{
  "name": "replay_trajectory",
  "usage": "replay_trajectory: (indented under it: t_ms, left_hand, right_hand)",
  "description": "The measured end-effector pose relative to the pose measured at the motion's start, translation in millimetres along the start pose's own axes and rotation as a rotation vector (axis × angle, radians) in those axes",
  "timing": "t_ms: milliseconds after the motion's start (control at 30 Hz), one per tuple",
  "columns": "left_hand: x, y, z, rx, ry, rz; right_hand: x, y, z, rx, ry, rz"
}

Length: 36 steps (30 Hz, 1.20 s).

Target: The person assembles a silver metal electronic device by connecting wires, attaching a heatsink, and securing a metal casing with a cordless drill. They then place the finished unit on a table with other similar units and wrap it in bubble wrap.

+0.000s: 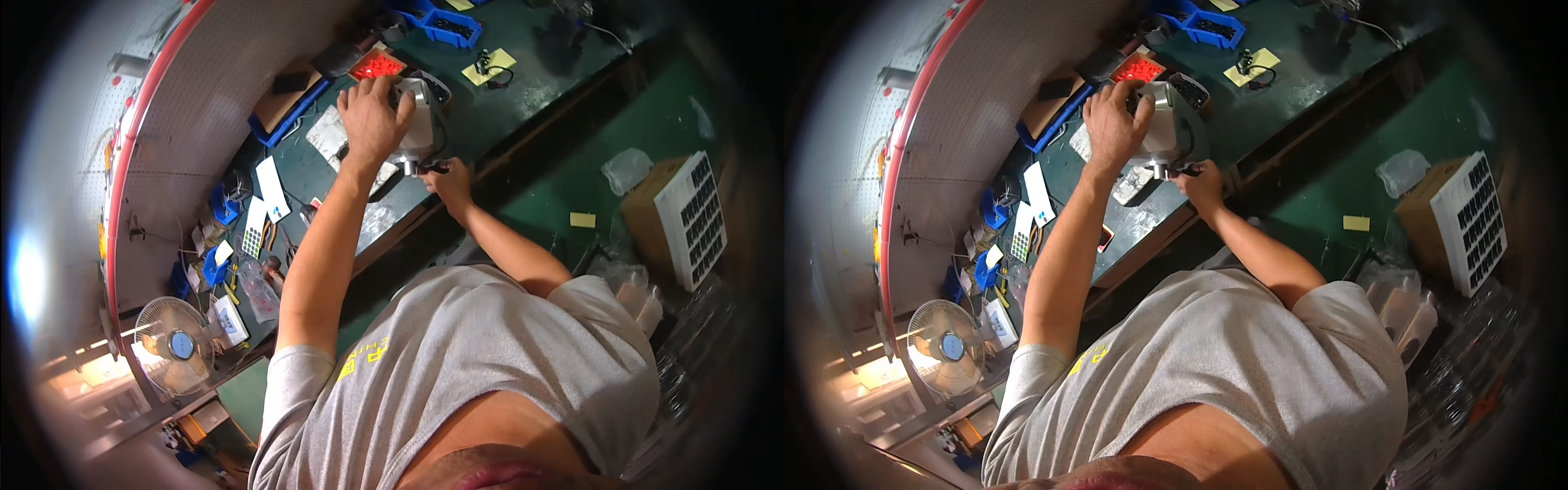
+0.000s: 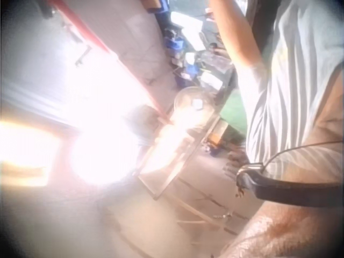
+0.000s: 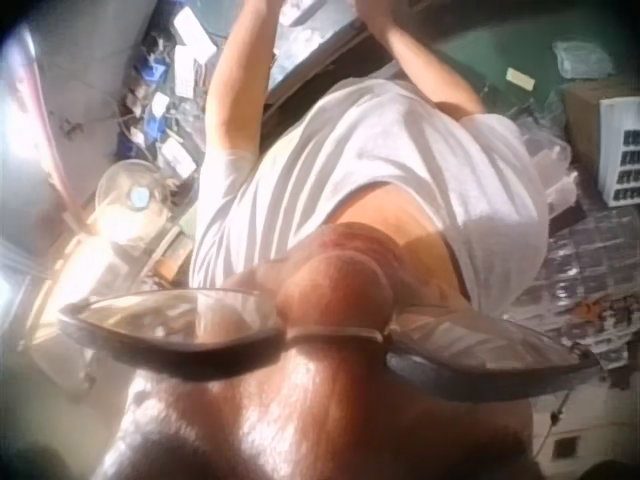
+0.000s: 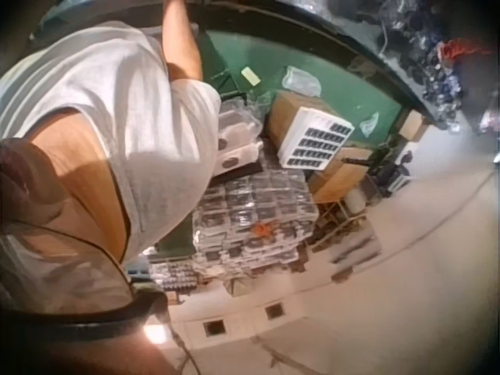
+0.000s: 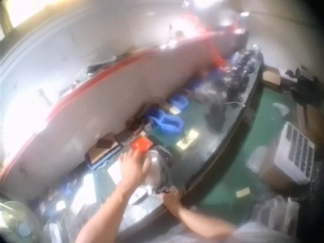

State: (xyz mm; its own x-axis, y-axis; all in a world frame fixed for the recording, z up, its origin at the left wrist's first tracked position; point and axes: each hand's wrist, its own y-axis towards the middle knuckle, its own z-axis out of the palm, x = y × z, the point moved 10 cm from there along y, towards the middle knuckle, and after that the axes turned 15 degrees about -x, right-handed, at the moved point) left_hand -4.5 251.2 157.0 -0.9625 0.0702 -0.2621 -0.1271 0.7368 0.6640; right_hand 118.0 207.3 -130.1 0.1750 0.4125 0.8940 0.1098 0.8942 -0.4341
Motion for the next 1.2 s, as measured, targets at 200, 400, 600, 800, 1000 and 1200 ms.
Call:
replay_trajectory:
  t_ms: [200, 400, 600, 800, 1000, 1200]
  left_hand:
    - [31.6, -35.0, -40.3, -0.113, 0.021, -0.184]
    - [51.2, -68.8, -77.8, -0.259, -0.064, -0.27]
    - [59.6, -96.7, -99.6, -0.338, -0.042, -0.418]
    - [67.2, -123.2, -107.1, -0.448, -0.07, -0.571]
    - [71.9, -158.4, -114.3, -0.587, -0.101, -0.693]
    - [66.1, -228.2, -157.0, -0.698, -0.174, -0.887]
  right_hand:
    - [-39.7, 17.6, -36.7, 0.086, -0.013, 0.216]
    - [-64.1, 103.1, -22.8, 0.148, -0.08, 0.35]
    - [-94.7, 155.7, 58.0, 0.67, -0.031, 0.543]
    - [-73.3, 119.0, 95.0, 0.942, -0.143, 0.689]
    - [-91.8, 149.5, 97.2, 1.062, -0.47, 0.406]
    - [-87.2, 66.2, 95.5, 1.063, -0.591, 0.591]
